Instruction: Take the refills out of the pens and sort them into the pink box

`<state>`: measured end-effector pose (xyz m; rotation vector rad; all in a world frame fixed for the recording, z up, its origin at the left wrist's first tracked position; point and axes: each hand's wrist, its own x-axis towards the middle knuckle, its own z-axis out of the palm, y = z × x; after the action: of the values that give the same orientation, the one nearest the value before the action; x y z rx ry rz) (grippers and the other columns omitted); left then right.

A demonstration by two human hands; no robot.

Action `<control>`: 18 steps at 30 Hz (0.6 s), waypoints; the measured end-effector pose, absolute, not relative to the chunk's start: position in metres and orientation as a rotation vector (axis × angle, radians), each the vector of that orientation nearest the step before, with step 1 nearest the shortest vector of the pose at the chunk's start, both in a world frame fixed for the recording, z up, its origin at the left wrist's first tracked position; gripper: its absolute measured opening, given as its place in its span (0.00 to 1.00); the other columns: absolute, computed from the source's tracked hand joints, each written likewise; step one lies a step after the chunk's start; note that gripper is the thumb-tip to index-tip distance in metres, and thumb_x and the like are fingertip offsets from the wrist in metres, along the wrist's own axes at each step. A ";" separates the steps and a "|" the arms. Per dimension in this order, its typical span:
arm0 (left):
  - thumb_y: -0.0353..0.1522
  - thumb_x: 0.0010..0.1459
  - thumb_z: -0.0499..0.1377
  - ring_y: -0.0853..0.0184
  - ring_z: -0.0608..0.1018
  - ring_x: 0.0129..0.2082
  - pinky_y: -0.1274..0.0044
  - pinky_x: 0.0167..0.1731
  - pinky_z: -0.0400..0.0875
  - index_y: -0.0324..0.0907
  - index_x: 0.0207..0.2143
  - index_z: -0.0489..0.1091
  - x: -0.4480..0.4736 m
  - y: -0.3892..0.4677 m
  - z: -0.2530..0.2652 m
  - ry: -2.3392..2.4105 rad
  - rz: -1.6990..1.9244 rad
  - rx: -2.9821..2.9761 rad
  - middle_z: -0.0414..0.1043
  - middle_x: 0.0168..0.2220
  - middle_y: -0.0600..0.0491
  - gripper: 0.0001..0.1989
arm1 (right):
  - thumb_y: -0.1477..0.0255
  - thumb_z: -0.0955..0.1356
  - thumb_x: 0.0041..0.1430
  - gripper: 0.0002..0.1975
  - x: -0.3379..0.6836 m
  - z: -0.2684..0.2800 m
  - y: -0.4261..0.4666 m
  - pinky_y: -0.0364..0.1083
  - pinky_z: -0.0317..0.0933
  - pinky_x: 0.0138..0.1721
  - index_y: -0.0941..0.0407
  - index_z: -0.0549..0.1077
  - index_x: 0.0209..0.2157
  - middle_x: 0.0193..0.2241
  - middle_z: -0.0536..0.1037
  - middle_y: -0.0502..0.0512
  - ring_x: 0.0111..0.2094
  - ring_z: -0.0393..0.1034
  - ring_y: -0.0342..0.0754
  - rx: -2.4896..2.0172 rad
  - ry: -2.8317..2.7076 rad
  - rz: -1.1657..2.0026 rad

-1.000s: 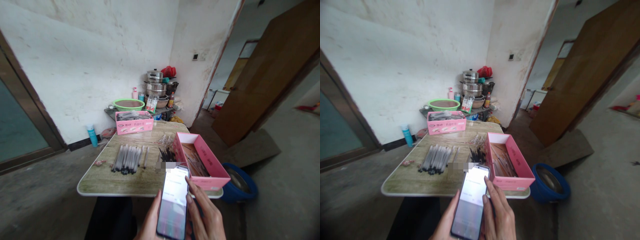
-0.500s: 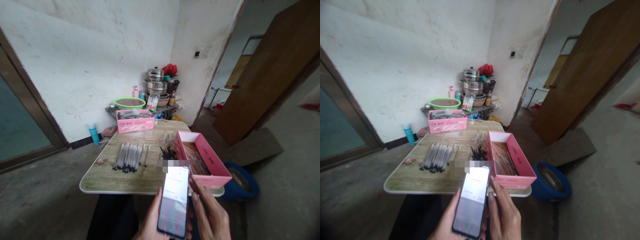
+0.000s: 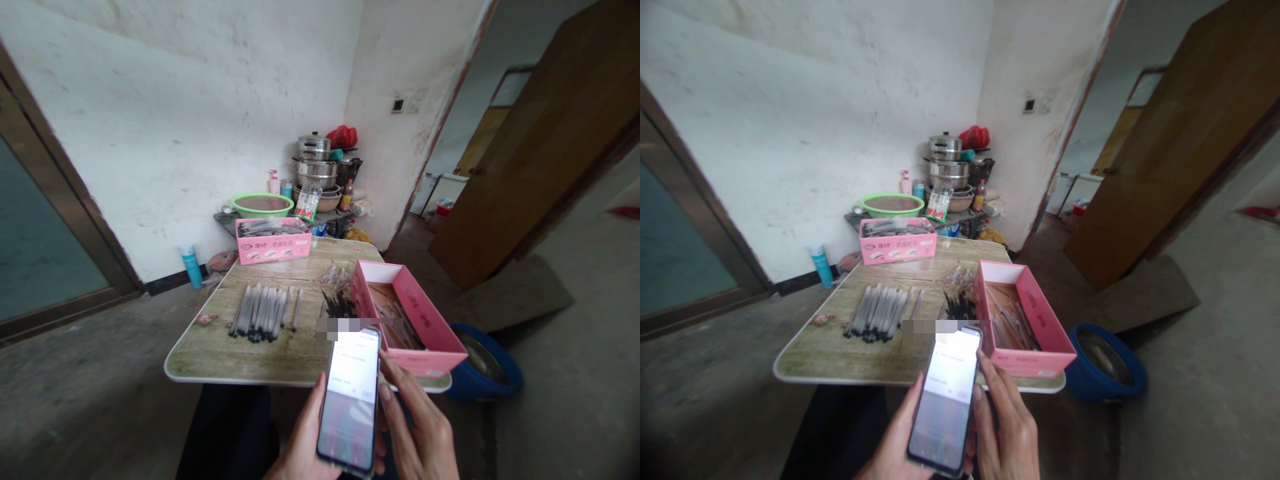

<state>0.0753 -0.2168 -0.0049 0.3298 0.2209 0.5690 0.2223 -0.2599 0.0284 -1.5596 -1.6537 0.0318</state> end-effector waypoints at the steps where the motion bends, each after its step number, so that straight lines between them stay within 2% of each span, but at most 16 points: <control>1: 0.58 0.60 0.37 0.58 0.79 0.28 0.72 0.29 0.70 0.26 0.46 0.74 0.075 -0.217 -0.003 0.215 0.578 0.325 0.78 0.35 0.35 0.45 | 0.68 0.61 0.67 0.20 0.222 0.029 -0.260 0.45 0.64 0.56 0.48 0.64 0.59 0.56 0.71 0.51 0.57 0.67 0.48 -1.558 -1.654 0.036; 11: 0.56 0.62 0.37 0.60 0.78 0.30 0.70 0.29 0.71 0.25 0.45 0.74 0.071 -0.214 -0.003 0.238 0.646 0.285 0.77 0.38 0.36 0.44 | 0.68 0.61 0.67 0.21 0.221 0.022 -0.259 0.51 0.61 0.58 0.49 0.64 0.60 0.58 0.69 0.52 0.59 0.63 0.51 -1.582 -1.647 0.078; 18: 0.56 0.61 0.38 0.60 0.78 0.30 0.71 0.29 0.70 0.26 0.46 0.74 0.071 -0.215 -0.005 0.224 0.642 0.269 0.77 0.38 0.37 0.43 | 0.69 0.62 0.67 0.21 0.220 0.024 -0.260 0.48 0.62 0.57 0.48 0.64 0.60 0.57 0.70 0.51 0.59 0.64 0.49 -1.576 -1.642 0.054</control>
<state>0.0705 -0.2149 -0.0051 0.2694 0.2243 0.6417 0.2199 -0.2598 0.0238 -1.5763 -1.6420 0.0540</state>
